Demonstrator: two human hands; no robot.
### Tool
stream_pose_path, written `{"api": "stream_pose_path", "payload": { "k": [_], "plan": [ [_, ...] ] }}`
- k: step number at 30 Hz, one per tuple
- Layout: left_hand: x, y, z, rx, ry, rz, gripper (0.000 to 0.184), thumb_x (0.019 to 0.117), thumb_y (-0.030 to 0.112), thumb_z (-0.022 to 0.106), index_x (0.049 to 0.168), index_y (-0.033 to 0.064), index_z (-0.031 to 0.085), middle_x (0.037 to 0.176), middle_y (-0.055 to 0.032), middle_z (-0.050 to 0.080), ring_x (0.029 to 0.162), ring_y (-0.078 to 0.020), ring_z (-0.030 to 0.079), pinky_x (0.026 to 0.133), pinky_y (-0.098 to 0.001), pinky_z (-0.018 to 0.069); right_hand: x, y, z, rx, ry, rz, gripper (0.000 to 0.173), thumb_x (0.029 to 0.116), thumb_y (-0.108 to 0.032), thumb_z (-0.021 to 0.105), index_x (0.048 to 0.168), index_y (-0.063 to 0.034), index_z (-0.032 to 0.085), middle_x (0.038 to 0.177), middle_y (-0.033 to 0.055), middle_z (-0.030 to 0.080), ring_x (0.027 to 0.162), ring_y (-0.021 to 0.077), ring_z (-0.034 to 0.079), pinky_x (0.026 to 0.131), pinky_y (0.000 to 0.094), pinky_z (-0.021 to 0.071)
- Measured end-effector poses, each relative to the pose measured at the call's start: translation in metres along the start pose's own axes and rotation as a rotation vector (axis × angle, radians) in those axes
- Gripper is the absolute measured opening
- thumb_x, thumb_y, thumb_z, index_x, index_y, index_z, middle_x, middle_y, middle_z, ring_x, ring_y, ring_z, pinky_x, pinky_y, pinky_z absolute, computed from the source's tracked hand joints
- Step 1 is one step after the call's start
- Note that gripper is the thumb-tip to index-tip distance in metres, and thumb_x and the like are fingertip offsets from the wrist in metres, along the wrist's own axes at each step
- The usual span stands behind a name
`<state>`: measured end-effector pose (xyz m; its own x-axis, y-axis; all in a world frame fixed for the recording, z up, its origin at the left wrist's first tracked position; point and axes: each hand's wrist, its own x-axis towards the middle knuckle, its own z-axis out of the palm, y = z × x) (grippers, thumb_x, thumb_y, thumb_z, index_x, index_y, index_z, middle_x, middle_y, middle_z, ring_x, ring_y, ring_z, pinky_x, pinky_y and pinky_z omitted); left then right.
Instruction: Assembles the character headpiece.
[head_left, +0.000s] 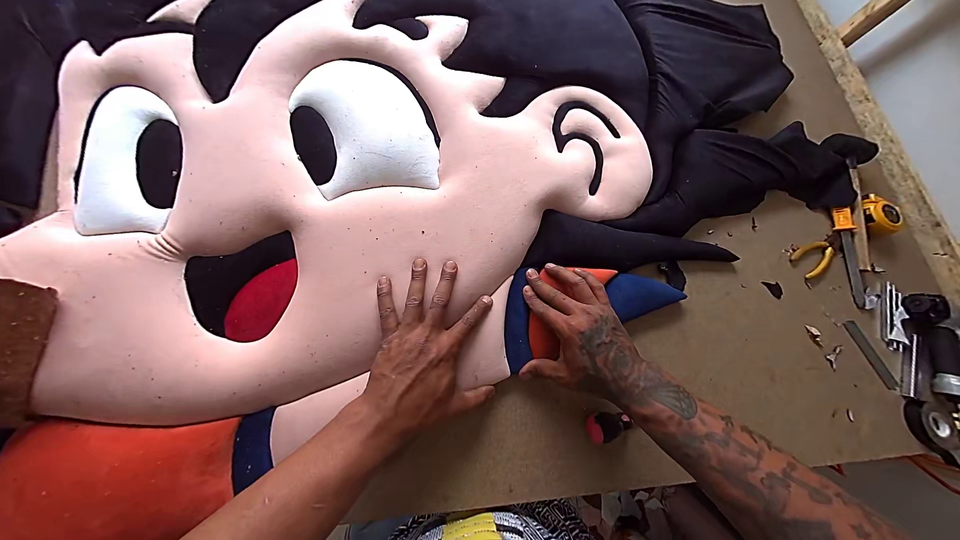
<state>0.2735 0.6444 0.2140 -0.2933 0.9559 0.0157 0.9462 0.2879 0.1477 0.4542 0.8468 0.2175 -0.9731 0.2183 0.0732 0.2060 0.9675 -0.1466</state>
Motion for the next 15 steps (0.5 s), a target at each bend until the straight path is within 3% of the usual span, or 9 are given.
{"api": "stream_pose_path", "payload": {
  "k": [9,15],
  "plan": [
    [0.0026,0.0011,0.0022,-0.043,0.011,-0.005,0.111,0.0608,0.093,0.058,0.156,0.0396,0.043,0.172,-0.0181,0.011,0.158,-0.0467,0.0,0.116,-0.0793,-0.0005,0.0028,-0.0018,0.0012,0.022,0.016,-0.001,0.098,0.0693,-0.085,0.064,0.14,-0.0173,0.065,0.157,0.0026,0.05,0.15,0.0304,0.036,0.122,0.0574,0.0239],
    [0.0056,0.0079,0.0022,-0.004,-0.001,-0.029,0.112,0.0611,0.097,0.054,0.157,0.0402,0.042,0.171,-0.0208,0.014,0.157,-0.0478,0.001,0.114,-0.0812,-0.0005,0.0016,-0.0024,-0.0009,0.021,-0.01,0.009,0.101,0.0685,-0.086,0.064,0.142,-0.0167,0.063,0.158,0.0021,0.05,0.15,0.0301,0.036,0.123,0.0561,0.0235]
  ]
}}
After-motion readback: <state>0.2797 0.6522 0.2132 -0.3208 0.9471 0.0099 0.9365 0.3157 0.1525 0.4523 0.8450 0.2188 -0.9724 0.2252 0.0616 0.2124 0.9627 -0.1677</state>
